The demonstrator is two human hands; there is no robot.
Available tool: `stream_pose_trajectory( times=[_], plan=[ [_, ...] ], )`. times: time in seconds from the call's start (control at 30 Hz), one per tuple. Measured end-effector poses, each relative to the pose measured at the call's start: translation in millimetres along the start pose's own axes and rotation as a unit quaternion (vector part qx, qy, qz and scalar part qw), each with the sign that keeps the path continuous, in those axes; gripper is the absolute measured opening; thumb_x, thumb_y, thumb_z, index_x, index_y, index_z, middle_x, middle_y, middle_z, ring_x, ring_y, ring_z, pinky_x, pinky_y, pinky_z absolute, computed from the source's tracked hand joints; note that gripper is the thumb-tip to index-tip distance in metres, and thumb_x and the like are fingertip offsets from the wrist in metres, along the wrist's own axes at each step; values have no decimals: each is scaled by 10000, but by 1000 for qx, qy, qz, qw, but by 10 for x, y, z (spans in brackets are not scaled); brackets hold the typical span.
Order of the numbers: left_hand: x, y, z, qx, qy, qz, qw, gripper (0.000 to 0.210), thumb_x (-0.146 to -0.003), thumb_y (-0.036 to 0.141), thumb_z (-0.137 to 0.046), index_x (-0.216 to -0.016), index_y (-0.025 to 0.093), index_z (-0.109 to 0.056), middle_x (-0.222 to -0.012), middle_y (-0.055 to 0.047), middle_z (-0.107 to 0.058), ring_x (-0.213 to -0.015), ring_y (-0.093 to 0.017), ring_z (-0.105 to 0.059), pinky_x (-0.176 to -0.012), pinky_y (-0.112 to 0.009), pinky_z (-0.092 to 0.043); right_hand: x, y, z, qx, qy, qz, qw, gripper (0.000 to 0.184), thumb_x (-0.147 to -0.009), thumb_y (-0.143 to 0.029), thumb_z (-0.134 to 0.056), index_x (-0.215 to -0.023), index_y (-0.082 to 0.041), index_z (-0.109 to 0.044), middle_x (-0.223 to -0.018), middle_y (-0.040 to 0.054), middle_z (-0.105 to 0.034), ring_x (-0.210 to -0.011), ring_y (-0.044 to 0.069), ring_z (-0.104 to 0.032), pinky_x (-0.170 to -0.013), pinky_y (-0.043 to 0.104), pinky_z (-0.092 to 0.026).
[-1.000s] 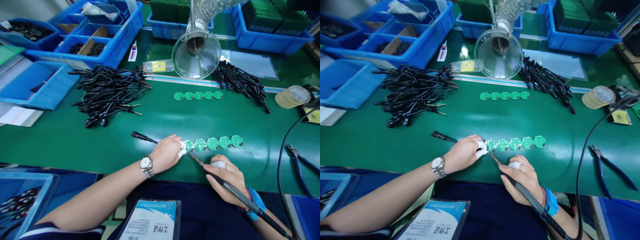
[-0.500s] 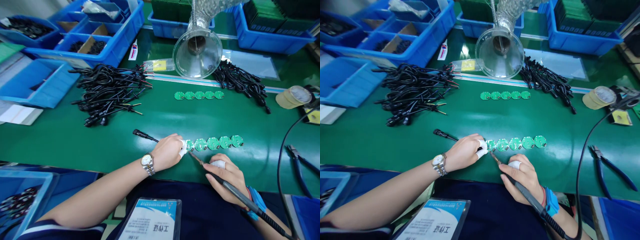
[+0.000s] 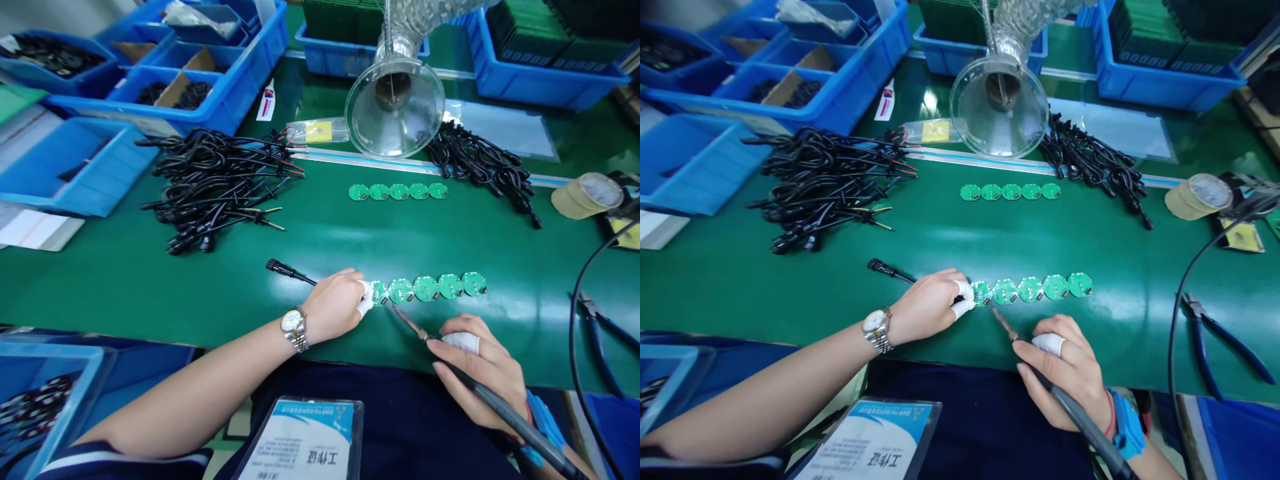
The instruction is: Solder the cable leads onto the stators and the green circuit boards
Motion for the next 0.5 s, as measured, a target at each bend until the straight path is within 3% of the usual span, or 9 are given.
stream_pose_trajectory(
  times=[0.13,0.23,0.37,0.5],
  plan=[
    [4,17,16,3,-6,1,1000,170,-800,190,-481,-690,170,-609,-745,-43,-586,-770,-183,-520,-681,-287,-396,39,80,246,71,36,-29,996,303,-683,-62,-607,-959,-183,-639,-808,54,-589,-781,184,-580,-716,359,-491],
    [20,35,22,11,-5,4,1000,181,-799,170,-466,-693,177,-612,-747,-46,-588,-775,-190,-525,-690,-297,-389,129,352,580,150,91,-94,980,288,-706,-108,-612,-978,-198,-639,-870,64,-594,-777,174,-581,-687,324,-490],
    [30,42,3,20,-8,8,1000,202,-809,165,-442,-703,186,-612,-753,-41,-590,-779,-195,-527,-701,-304,-381,254,948,1240,311,192,-174,914,242,-764,-236,-581,-996,-200,-641,-876,64,-639,-826,187,-584,-787,345,-474],
    [38,52,-7,18,-7,9,1000,222,-829,187,-425,-702,194,-607,-759,-34,-588,-778,-194,-529,-693,-296,-380,257,1581,1750,455,216,-238,830,332,-809,-351,-512,-1051,-157,-628,-929,106,-636,-851,193,-582,-788,326,-463]
  ],
)
Point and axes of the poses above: each hand's wrist, its own x-axis away from the middle knuckle, its own z-axis out of the back of the hand, y = z × x, the point moved 4 cm from there along -x, towards the middle knuckle
